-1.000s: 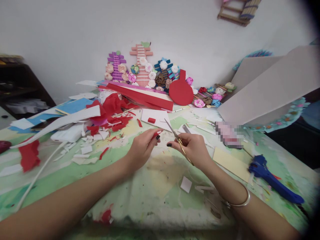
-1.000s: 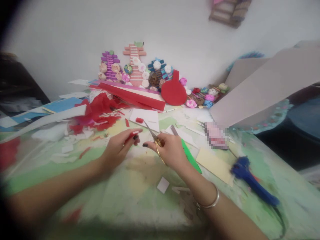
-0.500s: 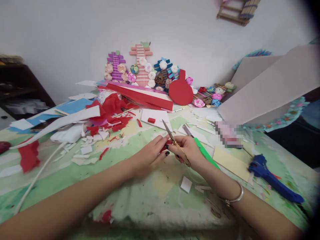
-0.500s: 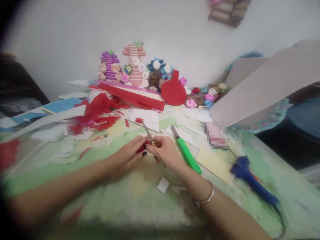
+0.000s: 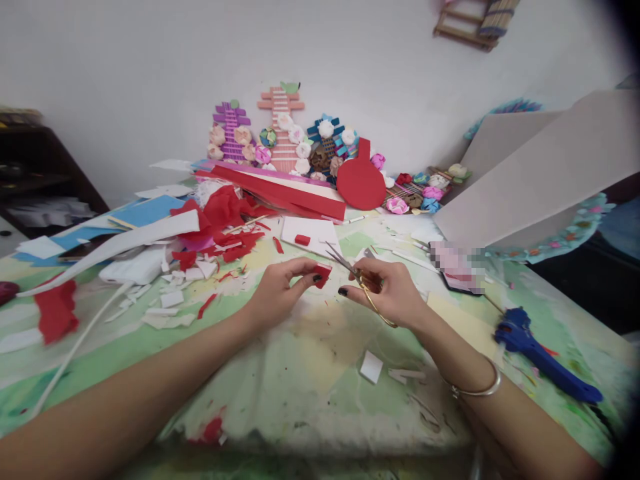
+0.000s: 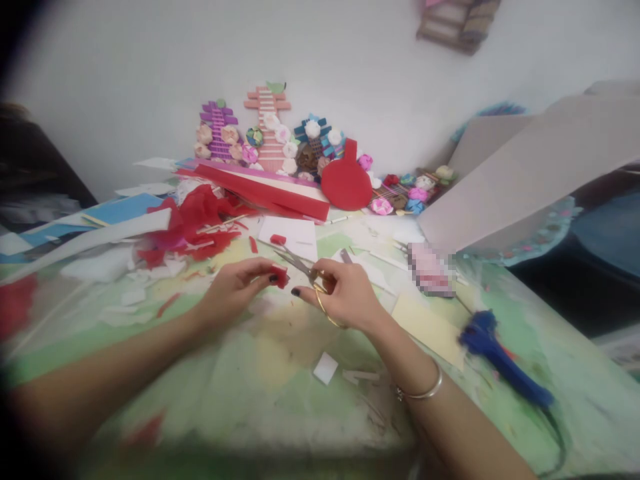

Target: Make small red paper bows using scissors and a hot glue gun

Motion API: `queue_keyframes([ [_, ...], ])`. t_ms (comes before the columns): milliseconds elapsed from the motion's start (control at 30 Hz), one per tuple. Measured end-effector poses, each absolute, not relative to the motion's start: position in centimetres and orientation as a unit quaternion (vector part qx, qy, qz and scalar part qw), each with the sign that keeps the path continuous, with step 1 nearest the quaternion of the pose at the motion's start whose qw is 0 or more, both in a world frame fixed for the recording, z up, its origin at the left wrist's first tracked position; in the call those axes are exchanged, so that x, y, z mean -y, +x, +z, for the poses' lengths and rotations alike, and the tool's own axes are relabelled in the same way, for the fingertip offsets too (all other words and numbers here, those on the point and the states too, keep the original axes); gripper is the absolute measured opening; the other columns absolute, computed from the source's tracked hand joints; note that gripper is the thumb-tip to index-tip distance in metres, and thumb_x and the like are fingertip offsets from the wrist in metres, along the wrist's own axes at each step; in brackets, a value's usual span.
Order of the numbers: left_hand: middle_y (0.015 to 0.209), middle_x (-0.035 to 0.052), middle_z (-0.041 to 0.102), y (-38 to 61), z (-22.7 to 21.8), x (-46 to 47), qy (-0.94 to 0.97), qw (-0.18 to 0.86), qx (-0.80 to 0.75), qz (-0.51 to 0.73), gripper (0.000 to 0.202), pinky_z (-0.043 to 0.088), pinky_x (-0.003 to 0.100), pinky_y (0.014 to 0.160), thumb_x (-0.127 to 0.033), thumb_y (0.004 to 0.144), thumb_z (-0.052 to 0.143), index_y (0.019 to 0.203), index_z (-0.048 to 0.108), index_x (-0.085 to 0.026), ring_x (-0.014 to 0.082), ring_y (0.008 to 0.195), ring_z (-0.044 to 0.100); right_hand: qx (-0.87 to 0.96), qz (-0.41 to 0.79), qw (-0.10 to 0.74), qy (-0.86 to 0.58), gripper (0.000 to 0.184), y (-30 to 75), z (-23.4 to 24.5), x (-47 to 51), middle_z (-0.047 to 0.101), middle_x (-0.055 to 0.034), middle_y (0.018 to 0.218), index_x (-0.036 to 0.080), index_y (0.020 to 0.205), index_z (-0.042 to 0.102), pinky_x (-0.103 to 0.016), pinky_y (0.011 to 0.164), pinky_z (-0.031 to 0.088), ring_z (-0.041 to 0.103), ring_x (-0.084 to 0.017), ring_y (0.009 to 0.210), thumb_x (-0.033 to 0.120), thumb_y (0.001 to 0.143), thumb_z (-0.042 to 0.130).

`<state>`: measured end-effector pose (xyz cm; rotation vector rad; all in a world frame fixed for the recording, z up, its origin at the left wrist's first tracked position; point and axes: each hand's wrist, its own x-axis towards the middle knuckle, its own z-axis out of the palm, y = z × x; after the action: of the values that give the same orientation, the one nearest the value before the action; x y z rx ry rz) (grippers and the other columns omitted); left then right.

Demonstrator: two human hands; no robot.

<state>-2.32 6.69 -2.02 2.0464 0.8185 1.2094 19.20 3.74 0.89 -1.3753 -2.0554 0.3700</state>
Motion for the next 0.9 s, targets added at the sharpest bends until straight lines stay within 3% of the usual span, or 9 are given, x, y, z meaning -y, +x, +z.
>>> queue_keyframes([
  [300, 0.079, 0.0031, 0.071, -2.35, -2.09, -6.65, 0.773, 0.271, -0.32, 0.475, 0.017, 0.049, 0.028, 0.077, -0.022, 0.089, 0.052, 0.088, 0.069, -0.017, 0.0162, 0.077, 0.065, 0.815, 0.063, 0.23, -0.528, 0.038, 18.94, 1.36, -3.4, 0.045, 0.005, 0.056, 0.019, 0.079, 0.063, -0.023, 0.054, 0.025, 0.038, -0.01, 0.053, 0.057, 0.074, 0.065],
  [900, 0.077, 0.0017, 0.071, -2.41, -2.15, -6.53, 0.778, 0.279, -0.321, 0.462, 0.019, 0.048, 0.025, 0.074, -0.023, 0.088, 0.054, 0.08, 0.069, -0.017, 0.0161, 0.075, 0.065, 0.815, 0.042, 0.23, -0.53, 0.042, 18.79, 1.07, -3.42, 0.046, 0.0045, 0.053, 0.019, 0.077, 0.064, -0.023, 0.054, 0.026, 0.038, -0.01, 0.051, 0.061, 0.076, 0.061],
])
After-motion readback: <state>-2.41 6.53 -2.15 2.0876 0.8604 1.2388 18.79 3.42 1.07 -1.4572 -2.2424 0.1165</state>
